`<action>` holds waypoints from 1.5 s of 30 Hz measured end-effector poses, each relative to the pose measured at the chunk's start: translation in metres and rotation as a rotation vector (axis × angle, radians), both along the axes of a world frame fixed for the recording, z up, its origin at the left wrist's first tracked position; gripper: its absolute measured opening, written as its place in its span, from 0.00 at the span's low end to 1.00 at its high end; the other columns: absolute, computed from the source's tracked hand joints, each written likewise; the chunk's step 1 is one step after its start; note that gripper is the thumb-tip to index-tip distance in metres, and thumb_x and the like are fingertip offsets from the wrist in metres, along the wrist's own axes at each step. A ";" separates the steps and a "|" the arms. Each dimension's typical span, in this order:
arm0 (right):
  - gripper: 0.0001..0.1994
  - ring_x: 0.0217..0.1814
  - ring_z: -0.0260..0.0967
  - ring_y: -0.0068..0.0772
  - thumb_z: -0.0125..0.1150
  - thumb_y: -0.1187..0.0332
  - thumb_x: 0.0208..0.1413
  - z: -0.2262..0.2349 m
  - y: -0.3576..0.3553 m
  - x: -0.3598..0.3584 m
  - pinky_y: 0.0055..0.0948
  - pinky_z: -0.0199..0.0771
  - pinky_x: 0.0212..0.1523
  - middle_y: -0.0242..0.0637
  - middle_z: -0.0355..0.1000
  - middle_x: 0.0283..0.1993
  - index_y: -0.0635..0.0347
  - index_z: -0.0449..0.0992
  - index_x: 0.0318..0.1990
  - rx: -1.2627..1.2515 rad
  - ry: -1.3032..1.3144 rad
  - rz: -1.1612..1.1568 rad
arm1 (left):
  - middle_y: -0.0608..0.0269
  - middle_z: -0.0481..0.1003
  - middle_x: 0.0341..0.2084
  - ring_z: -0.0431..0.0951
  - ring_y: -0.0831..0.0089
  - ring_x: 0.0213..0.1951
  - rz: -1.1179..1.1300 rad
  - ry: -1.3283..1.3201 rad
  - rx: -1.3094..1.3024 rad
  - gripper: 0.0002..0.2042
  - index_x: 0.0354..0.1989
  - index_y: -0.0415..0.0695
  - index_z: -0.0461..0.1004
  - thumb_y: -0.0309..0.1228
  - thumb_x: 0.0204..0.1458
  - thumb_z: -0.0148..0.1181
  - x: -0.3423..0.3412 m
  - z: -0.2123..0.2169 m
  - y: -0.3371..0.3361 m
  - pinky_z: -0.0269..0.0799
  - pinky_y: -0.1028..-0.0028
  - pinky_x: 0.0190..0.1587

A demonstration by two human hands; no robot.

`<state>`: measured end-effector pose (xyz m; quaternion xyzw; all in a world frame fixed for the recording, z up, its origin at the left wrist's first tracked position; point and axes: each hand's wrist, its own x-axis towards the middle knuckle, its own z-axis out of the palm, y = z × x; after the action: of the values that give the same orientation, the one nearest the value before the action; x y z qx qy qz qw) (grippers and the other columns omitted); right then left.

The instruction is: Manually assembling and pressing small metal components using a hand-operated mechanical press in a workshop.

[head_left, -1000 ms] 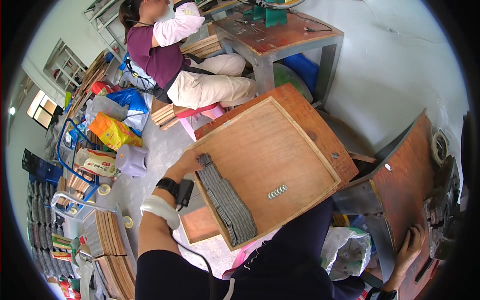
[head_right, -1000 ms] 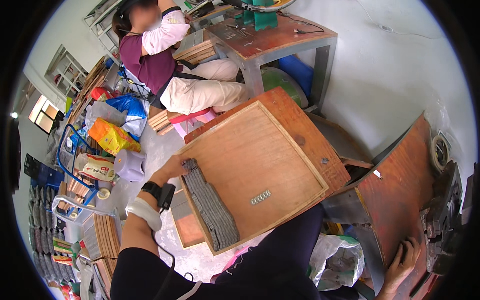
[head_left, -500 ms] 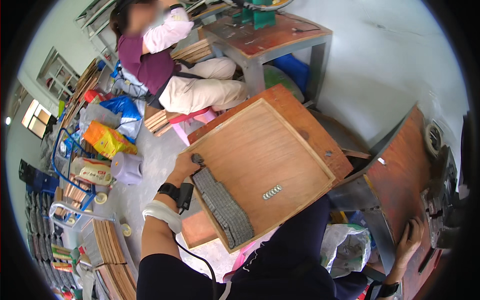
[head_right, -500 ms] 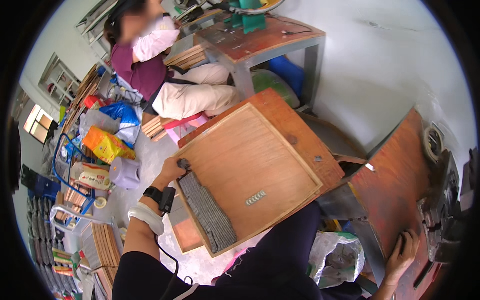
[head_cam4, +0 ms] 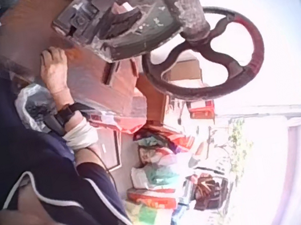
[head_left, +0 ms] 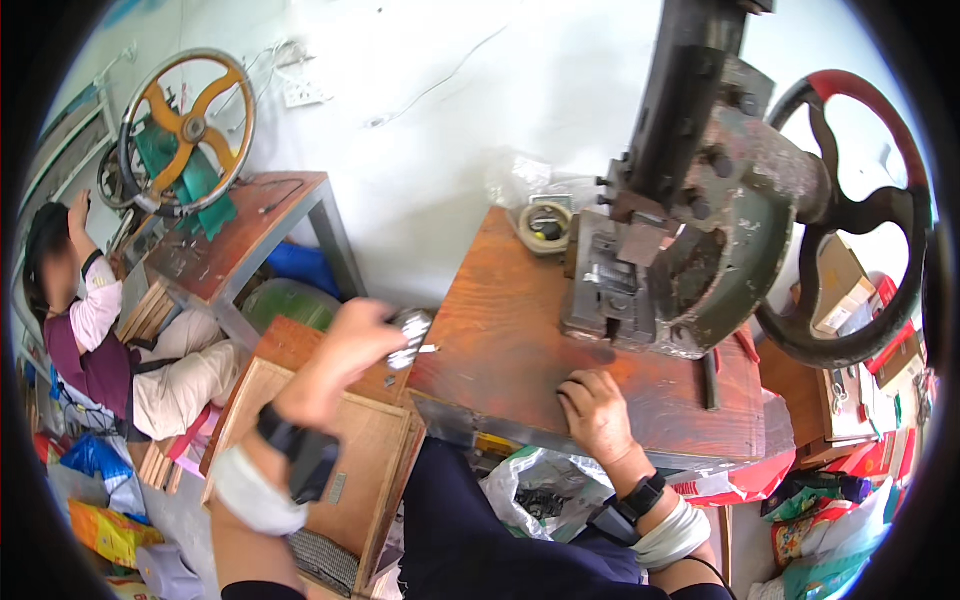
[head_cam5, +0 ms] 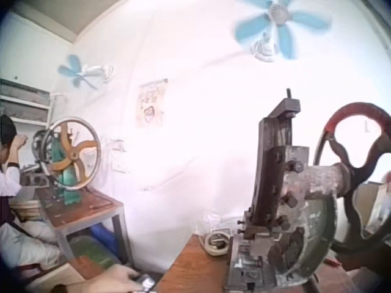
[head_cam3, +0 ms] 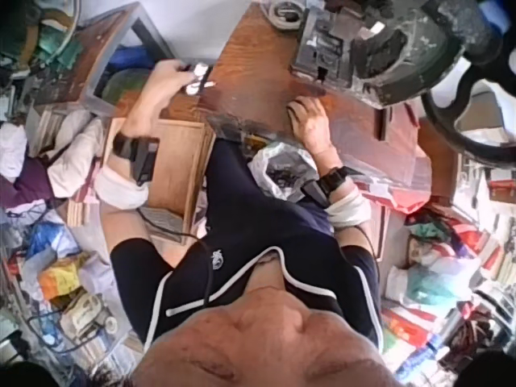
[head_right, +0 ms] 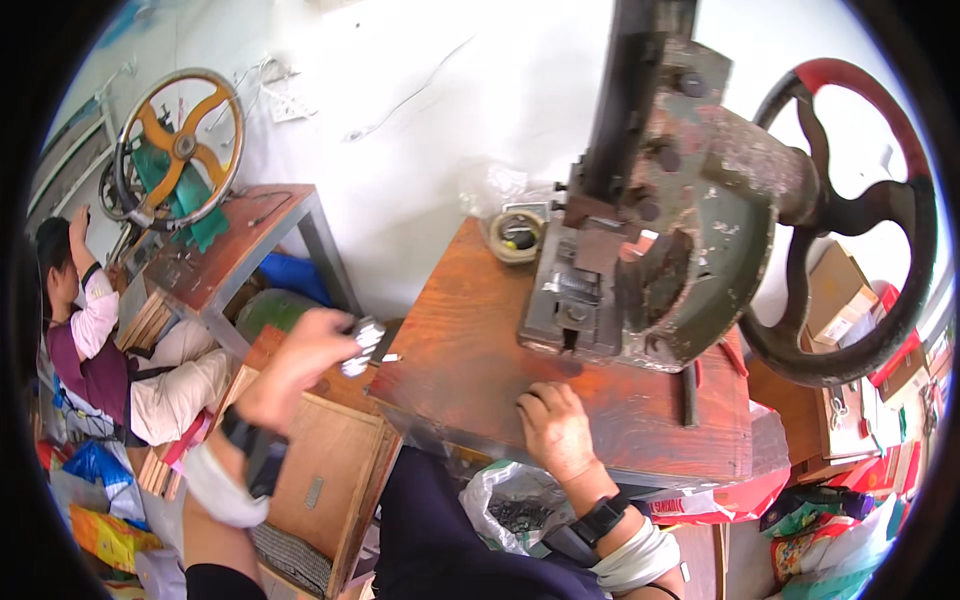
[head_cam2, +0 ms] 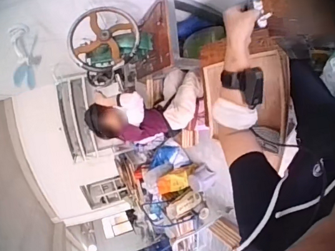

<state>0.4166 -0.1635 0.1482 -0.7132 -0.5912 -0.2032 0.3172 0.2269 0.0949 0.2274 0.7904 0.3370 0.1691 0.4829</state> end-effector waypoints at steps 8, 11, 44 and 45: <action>0.08 0.42 0.66 0.42 0.62 0.74 0.40 0.001 -0.038 0.002 0.35 0.68 0.43 0.39 0.69 0.38 0.60 0.75 0.32 -0.001 0.128 0.050 | 0.43 0.76 0.24 0.79 0.57 0.31 -0.119 0.124 0.270 0.20 0.24 0.28 0.74 0.36 0.28 0.68 0.207 0.049 -0.075 0.73 0.67 0.34; 0.10 0.43 0.66 0.43 0.63 0.76 0.39 0.001 -0.045 0.003 0.36 0.70 0.43 0.39 0.69 0.38 0.61 0.76 0.33 0.009 0.136 0.047 | 0.42 0.76 0.28 0.79 0.55 0.35 -0.097 0.158 0.358 0.20 0.26 0.30 0.75 0.36 0.29 0.68 0.224 0.057 -0.087 0.73 0.67 0.38; 0.11 0.41 0.66 0.48 0.64 0.78 0.38 0.059 -0.035 0.064 0.38 0.69 0.42 0.45 0.69 0.38 0.64 0.73 0.34 0.329 0.156 -0.093 | 0.58 0.78 0.32 0.77 0.67 0.34 -0.172 -0.360 0.301 0.10 0.40 0.39 0.76 0.25 0.50 0.53 0.219 -0.009 -0.080 0.70 0.72 0.38; 0.12 0.42 0.66 0.48 0.64 0.77 0.39 0.067 -0.023 0.079 0.38 0.69 0.42 0.45 0.69 0.38 0.65 0.73 0.35 0.320 0.148 -0.163 | 0.58 0.78 0.31 0.77 0.61 0.35 -0.132 -0.351 0.419 0.10 0.38 0.44 0.78 0.27 0.49 0.53 0.224 -0.014 -0.087 0.70 0.68 0.39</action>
<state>0.4952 -0.1869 0.2148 -0.7121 -0.4666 -0.2669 0.4516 0.4510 0.0081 0.2137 0.8518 0.1538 0.3376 0.3699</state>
